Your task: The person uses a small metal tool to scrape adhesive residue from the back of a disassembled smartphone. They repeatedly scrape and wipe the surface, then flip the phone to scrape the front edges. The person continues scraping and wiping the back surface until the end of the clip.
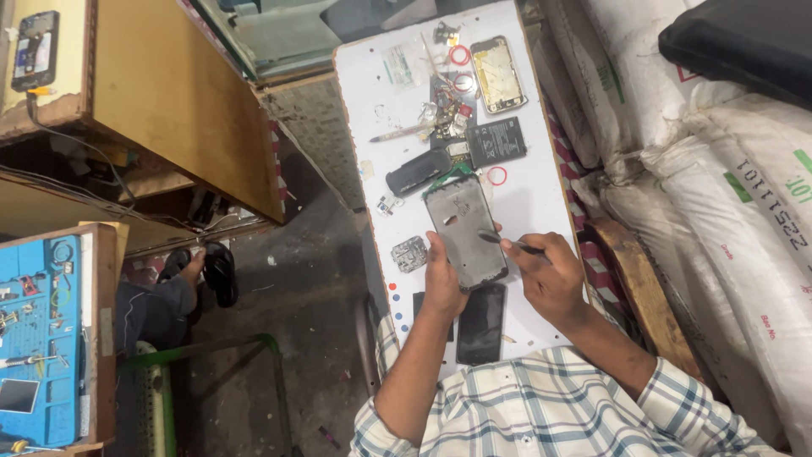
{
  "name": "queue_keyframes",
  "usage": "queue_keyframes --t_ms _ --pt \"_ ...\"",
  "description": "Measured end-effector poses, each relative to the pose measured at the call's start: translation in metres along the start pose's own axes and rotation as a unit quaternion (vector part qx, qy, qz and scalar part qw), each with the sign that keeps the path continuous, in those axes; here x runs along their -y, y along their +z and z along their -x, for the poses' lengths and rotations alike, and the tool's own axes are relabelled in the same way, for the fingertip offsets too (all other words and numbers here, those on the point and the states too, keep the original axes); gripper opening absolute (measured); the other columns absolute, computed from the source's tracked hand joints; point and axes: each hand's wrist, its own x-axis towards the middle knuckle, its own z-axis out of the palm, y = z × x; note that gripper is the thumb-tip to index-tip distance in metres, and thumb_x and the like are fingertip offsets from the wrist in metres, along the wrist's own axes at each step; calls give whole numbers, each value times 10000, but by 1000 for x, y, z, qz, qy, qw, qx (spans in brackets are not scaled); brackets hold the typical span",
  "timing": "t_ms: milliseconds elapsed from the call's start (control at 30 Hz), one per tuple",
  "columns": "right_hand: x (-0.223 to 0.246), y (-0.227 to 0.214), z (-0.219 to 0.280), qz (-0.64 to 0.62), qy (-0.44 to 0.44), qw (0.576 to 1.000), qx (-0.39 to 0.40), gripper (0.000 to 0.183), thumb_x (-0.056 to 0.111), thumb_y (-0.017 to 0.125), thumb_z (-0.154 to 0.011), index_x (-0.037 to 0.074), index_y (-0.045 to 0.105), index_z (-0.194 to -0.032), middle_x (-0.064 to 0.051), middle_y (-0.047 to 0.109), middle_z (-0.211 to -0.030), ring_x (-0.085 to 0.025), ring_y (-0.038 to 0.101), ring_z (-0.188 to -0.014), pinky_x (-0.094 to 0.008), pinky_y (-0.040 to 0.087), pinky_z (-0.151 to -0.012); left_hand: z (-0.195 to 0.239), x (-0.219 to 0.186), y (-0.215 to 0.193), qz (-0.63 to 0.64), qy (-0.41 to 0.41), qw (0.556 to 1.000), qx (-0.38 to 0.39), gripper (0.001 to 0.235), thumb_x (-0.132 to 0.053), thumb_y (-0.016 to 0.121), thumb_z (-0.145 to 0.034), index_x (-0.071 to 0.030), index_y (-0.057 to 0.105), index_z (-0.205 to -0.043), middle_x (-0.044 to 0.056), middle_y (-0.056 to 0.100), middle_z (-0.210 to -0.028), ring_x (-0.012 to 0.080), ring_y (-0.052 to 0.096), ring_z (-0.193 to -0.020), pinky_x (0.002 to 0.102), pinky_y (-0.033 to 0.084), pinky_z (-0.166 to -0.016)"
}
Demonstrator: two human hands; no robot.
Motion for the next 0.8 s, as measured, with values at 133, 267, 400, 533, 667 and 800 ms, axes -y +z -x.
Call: queue_keyframes --t_ms 133,267,400,533,667,800 --pt "1 -9 -18 24 11 999 31 567 -157 680 -801 143 722 -1280 -98 626 -956 -243 612 -855 -355 513 -739 1 -1 3 -45 23 999 6 849 -688 331 -1028 52 511 -1403 170 662 -1292 254 677 -1158 414 567 -991" --pt "-3 -20 -38 8 40 999 35 591 -157 662 -830 142 701 -1337 -100 627 -973 -230 621 -856 -332 530 -745 2 10 -4 -98 21 995 10 886 -719 358 -983 45 529 -1399 163 668 -1261 231 681 -1107 395 578 -954" --pt "7 -18 -44 -44 67 994 80 553 -155 658 -825 119 712 -1303 -100 629 -903 -198 622 -728 -319 526 -656 1 21 -19 -104 29 994 -11 903 -724 392 -1031 100 542 -1368 168 666 -1256 216 667 -1109 374 563 -978" --pt "11 -11 -41 -70 42 996 23 312 -145 639 -868 35 694 -1116 -120 662 -975 -210 674 -839 -309 547 -743 -3 29 -29 -82 -1 996 -23 854 -706 399 -971 43 542 -1354 141 670 -1246 215 683 -1115 365 570 -977" --pt "17 -8 -39 -99 79 992 29 115 -131 635 -844 -25 654 -885 -96 633 -865 -168 635 -694 -291 576 -755 1 20 -15 -137 27 990 2 878 -728 383 -966 35 578 -1356 122 686 -1246 197 676 -1104 342 565 -967" --pt "27 -3 -34 -64 103 993 -3 40 -90 647 -892 -50 648 -889 -99 641 -836 -182 631 -693 -281 530 -681 10 -1 1 -237 96 966 20 938 -781 341 -985 32 571 -1392 110 686 -1274 184 654 -1162 327 530 -1021"
